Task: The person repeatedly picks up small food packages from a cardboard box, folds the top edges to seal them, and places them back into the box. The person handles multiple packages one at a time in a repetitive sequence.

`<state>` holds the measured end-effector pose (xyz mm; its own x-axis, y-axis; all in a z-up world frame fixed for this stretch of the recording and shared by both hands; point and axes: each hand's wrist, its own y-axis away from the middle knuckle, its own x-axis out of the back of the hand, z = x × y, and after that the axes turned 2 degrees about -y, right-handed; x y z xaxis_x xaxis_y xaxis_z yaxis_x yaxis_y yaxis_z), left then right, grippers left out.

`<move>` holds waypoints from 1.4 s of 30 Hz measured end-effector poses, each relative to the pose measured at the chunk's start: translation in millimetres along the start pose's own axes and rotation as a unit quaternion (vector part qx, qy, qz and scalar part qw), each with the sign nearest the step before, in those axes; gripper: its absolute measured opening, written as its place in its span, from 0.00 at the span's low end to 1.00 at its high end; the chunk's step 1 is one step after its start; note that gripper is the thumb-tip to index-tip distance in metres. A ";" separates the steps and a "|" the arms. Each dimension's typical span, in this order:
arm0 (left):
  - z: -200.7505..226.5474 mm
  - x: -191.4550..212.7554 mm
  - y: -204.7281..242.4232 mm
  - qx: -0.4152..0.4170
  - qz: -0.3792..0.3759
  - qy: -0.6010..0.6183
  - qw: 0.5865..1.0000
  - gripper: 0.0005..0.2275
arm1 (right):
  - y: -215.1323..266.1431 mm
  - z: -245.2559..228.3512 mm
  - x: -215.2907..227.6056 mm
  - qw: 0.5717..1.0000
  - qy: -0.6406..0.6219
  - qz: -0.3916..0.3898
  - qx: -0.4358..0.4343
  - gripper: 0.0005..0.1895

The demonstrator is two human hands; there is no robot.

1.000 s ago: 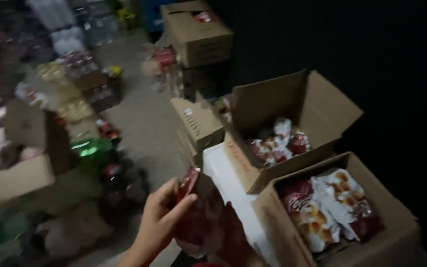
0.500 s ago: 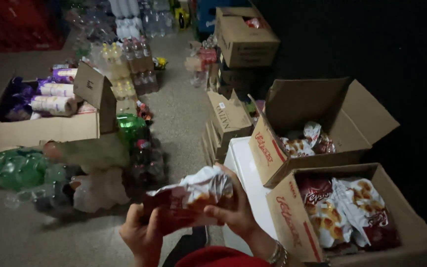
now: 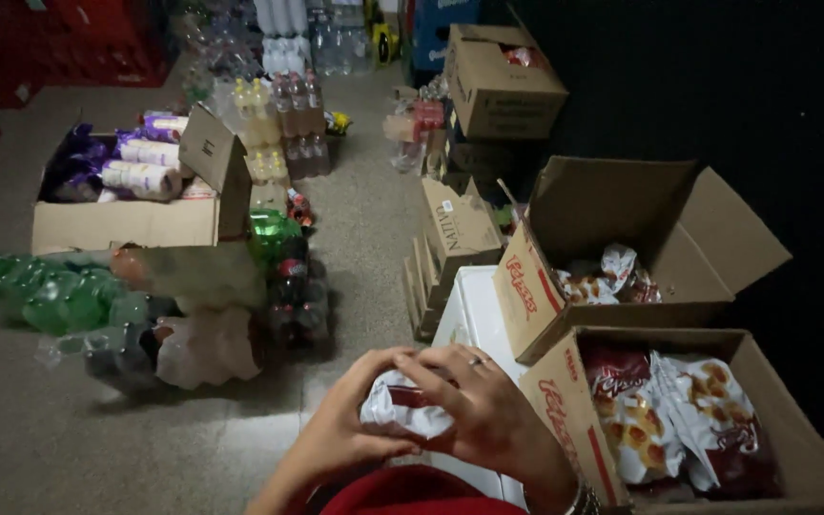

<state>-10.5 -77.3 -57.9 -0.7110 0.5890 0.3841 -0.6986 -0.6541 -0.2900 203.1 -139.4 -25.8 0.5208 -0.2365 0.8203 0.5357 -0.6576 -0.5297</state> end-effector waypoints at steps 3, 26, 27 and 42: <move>-15.9 -9.9 2.7 -0.017 0.070 0.059 0.996 0.39 | 7.5 9.6 0.1 0.996 -0.053 0.063 -0.024 0.48; -1.8 23.6 -20.7 -0.001 -0.103 -0.064 0.993 0.49 | 2.6 15.4 -7.7 0.974 -0.218 0.055 0.009 0.09; 0.6 25.3 -22.8 -0.001 -0.103 -0.064 0.993 0.49 | 2.4 15.8 -7.0 0.974 -0.218 0.055 0.010 0.09; -18.5 26.3 -41.3 0.005 -0.200 -0.109 0.974 0.40 | 17.2 35.5 -25.4 0.984 -0.172 -0.020 -0.047 0.03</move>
<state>-1.8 -26.0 -52.1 -0.3472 0.6833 0.6423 -0.9145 -0.3983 -0.0706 222.7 -119.3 -63.4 0.7040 0.0367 0.7092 0.5048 -0.7282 -0.4635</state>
